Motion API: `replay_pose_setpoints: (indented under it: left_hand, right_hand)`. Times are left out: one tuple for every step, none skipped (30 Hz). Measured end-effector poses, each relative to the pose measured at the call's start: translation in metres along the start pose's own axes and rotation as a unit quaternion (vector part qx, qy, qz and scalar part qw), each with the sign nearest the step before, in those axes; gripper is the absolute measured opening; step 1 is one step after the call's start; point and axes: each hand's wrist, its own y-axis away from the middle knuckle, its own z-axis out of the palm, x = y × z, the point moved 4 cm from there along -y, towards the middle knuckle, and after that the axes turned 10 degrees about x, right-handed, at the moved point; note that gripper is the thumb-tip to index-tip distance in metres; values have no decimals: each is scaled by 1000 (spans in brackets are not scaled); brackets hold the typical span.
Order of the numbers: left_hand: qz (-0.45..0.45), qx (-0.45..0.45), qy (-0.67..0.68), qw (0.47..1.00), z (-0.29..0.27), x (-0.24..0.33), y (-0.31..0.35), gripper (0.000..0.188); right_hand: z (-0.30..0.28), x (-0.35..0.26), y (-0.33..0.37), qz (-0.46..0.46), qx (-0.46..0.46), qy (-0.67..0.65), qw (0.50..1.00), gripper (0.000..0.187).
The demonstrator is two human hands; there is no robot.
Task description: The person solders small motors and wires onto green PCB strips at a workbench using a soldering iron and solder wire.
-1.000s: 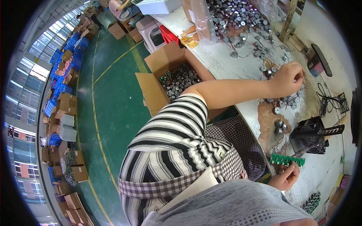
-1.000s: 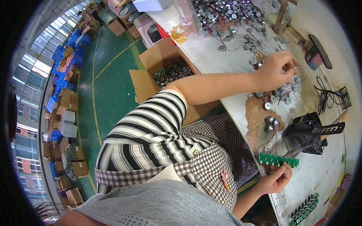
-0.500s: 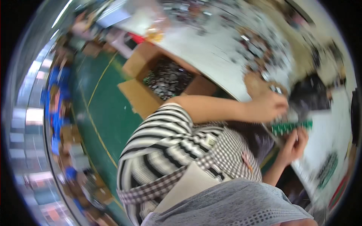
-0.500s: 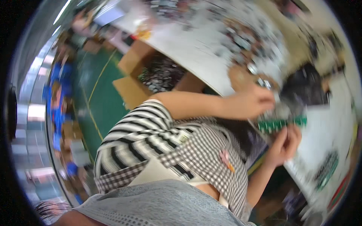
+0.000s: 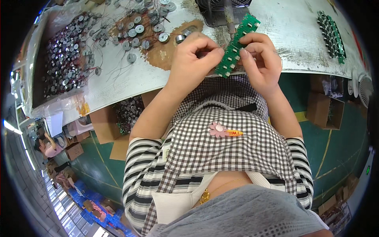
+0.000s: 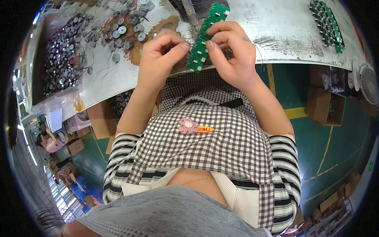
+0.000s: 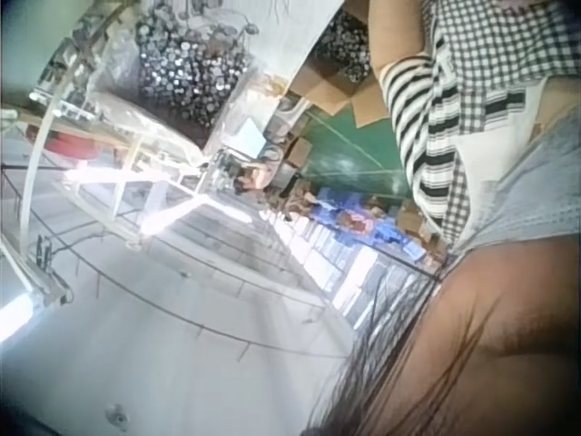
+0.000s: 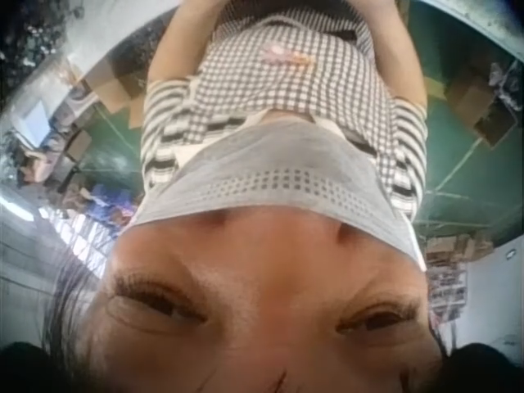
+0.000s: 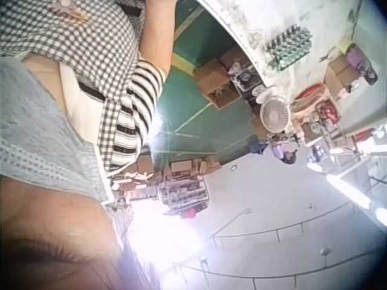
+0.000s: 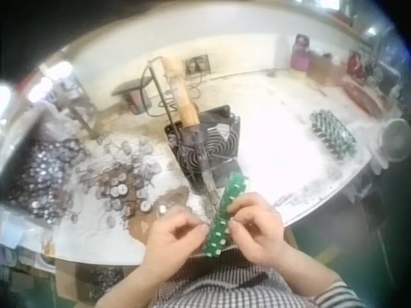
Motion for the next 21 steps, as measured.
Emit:
replay_pose_setpoints:
  left_hand:
    - [12, -4, 5, 1000, 1, -1, -2, 13]
    - [34, -5, 8, 999, 3, 0, -3, 12]
    - [49, -10, 15, 999, 4, 0, -4, 11]
    - [56, -7, 10, 998, 4, 1, -5, 11]
    - [-15, -22, 29, 999, 6, -3, -6, 9]
    - [-75, -34, 61, 995, 7, -6, -6, 9]
    - [-86, -38, 47, 995, 8, -5, -7, 9]
    - [-84, -37, 54, 994, 9, -3, -7, 8]
    - [-79, -36, 70, 994, 10, -2, -8, 8]
    - [-83, -38, 62, 994, 12, -1, -8, 8]
    - [-80, -34, 63, 994, 13, -1, -9, 8]
    - [-77, -29, 64, 995, 13, -1, -10, 8]
    - [-77, -29, 65, 994, 14, -1, -10, 8]
    - [-90, -31, 65, 993, 14, -3, -11, 8]
    - [-106, -29, 66, 992, 15, -5, -12, 8]
    - [-103, -32, 65, 992, 16, -5, -14, 8]
    - [-87, -21, 66, 994, 15, -4, -15, 8]
    - [-71, -8, 73, 995, 15, -3, -16, 8]
    - [-71, -10, 68, 995, 15, -2, -16, 8]
    - [-71, -13, 62, 995, 15, -2, -15, 8]
    - [-74, -16, 57, 995, 15, -1, -14, 8]
  right_hand:
    - [0, 0, 0, -3, 1, -4, 1000, 7]
    - [0, 0, 0, -5, 3, -14, 1000, 7]
    - [0, 1, -1, -4, 2, -6, 1000, 7]
    - [0, 0, -1, -17, 5, -7, 1000, 7]
    - [0, -1, -2, -26, 7, -13, 1000, 7]
    - [-1, -1, -3, -29, 8, -8, 1000, 7]
    - [-1, -2, -3, -36, 7, -2, 999, 7]
    - [-1, -2, -4, -34, 3, 2, 999, 7]
    - [-2, -3, -4, -42, 6, 5, 999, 7]
    - [-2, -4, -5, -47, 6, 8, 999, 8]
    - [-2, -4, -5, -50, 7, 6, 999, 8]
    - [-2, -4, -5, -51, 6, 11, 999, 8]
    - [-1, -4, -6, -55, 13, 14, 998, 8]
    - [-1, -4, -7, -59, 19, 17, 998, 9]
    - [0, -4, -8, -58, 19, 17, 998, 9]
    - [0, -4, -10, -72, 21, 28, 997, 9]
    - [0, -5, -11, -82, 21, 37, 996, 9]
    - [-1, -5, -11, -85, 22, 39, 995, 9]
    - [-1, -6, -12, -92, 17, 42, 995, 9]
    - [-1, -6, -11, -90, 10, 46, 995, 8]
    - [-1, -8, -10, -100, 12, 44, 994, 8]
